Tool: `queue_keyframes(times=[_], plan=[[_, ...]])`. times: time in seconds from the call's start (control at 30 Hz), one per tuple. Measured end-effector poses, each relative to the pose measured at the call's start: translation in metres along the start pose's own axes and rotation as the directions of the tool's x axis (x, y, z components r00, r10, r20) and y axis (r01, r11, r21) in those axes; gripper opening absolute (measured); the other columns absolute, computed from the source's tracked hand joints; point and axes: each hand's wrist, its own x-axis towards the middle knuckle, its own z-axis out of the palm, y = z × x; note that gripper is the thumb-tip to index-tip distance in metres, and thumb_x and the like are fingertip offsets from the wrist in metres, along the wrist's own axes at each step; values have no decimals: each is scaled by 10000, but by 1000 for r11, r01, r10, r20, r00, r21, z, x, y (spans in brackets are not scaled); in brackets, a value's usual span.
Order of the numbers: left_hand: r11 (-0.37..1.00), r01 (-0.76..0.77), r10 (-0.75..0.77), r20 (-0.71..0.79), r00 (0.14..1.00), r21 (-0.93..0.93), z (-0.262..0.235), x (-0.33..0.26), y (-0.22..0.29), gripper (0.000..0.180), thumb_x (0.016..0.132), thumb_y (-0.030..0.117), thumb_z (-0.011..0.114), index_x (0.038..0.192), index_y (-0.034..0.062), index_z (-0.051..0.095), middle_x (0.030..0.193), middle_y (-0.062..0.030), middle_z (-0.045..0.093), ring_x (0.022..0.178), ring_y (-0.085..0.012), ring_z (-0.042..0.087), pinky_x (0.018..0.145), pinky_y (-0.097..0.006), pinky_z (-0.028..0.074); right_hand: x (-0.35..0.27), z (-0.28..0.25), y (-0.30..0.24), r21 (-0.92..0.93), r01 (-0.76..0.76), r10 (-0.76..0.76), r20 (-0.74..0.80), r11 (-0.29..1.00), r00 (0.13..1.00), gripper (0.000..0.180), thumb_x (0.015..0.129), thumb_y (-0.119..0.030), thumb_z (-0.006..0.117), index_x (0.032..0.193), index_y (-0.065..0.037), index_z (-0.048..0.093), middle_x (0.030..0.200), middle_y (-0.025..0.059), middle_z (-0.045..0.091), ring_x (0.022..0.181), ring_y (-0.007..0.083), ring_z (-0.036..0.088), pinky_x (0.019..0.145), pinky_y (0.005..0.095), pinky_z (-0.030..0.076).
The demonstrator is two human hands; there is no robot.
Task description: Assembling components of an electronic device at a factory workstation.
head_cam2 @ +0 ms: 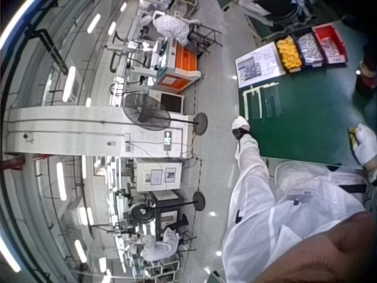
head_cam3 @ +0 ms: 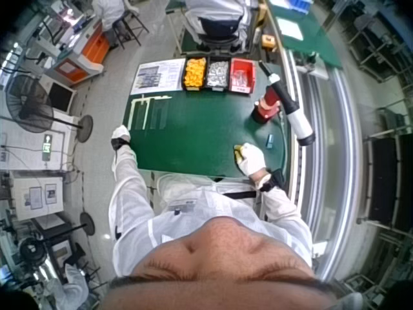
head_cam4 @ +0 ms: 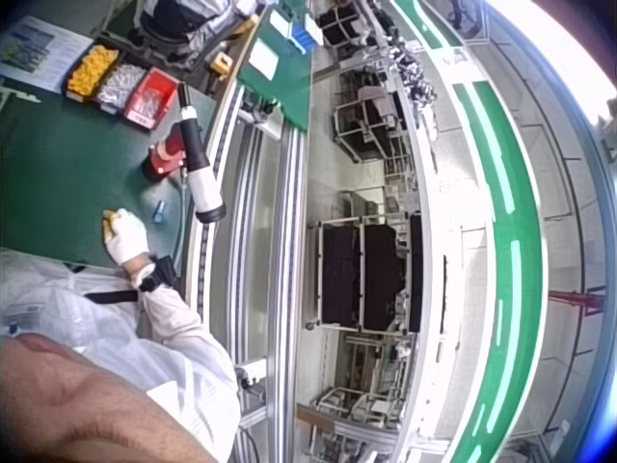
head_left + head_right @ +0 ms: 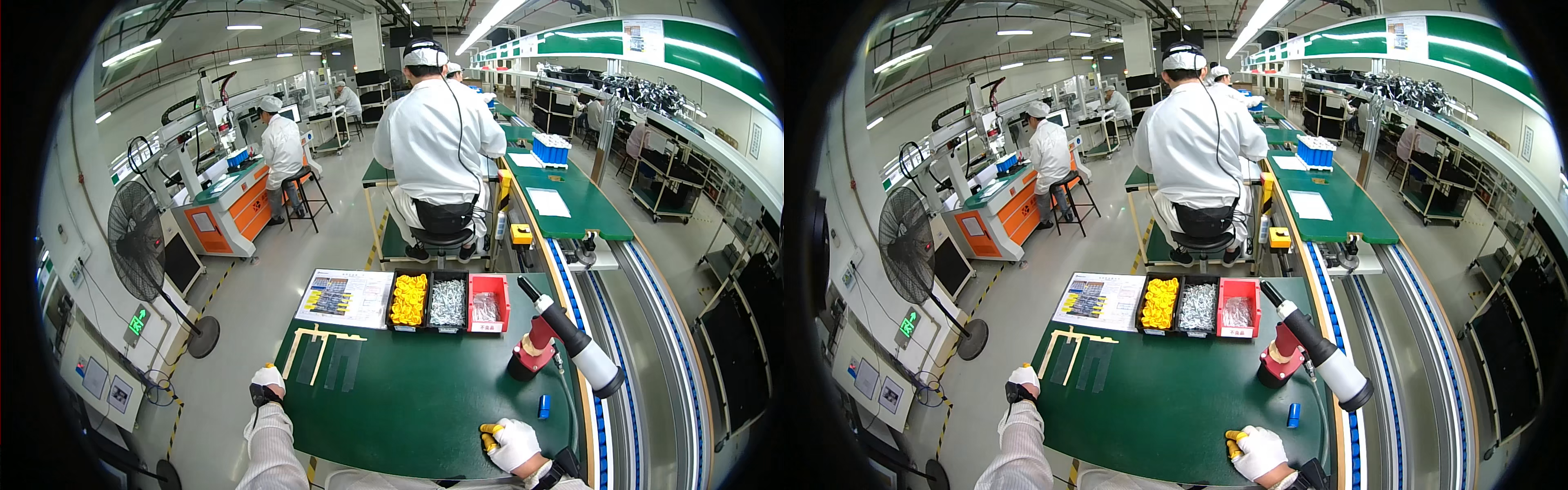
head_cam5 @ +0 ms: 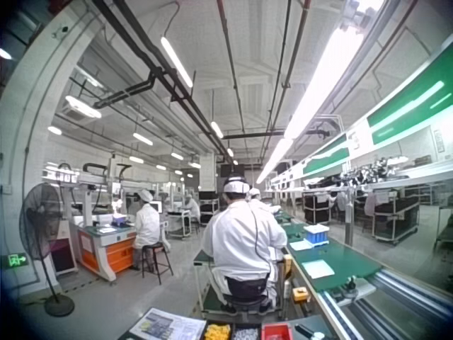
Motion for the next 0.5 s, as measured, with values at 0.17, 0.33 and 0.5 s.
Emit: queue_keyframes(times=[0.17, 0.33, 0.5], plan=[[1000, -2, 2, -21, 1000, 13, 2, 1, 0, 331, 1054, 273, 534, 979, 93, 801, 996, -141, 803, 927, -335, 793, 793, -463, 641, 0, 0, 1, -7, 12, -12, -6, 1000, 1000, 135, 876, -197, 794, 1005, -162, 813, 799, 81, 652, 753, 314, 677, 679, 455, 550], [999, 16, -16, 3, 1000, -33, 0, 2, 2, 306, 1029, 226, 541, 1024, 80, 810, 1043, -155, 807, 969, -348, 793, 816, -470, 638, 0, -2, -1, 8, 4, -4, -8, 1000, 1000, 142, 874, -193, 792, 1009, -153, 814, 795, 81, 651, 759, 314, 679, 683, 455, 552], [999, 35, -35, 2, 999, -41, 3, 1, -3, 309, 1027, 232, 540, 1023, 80, 809, 1039, -156, 805, 972, -356, 790, 815, -474, 637, 0, -1, -1, -2, 6, -6, 13, 1000, 1000, 146, 878, -195, 789, 1015, -152, 815, 800, 81, 655, 768, 315, 682, 688, 454, 555]])
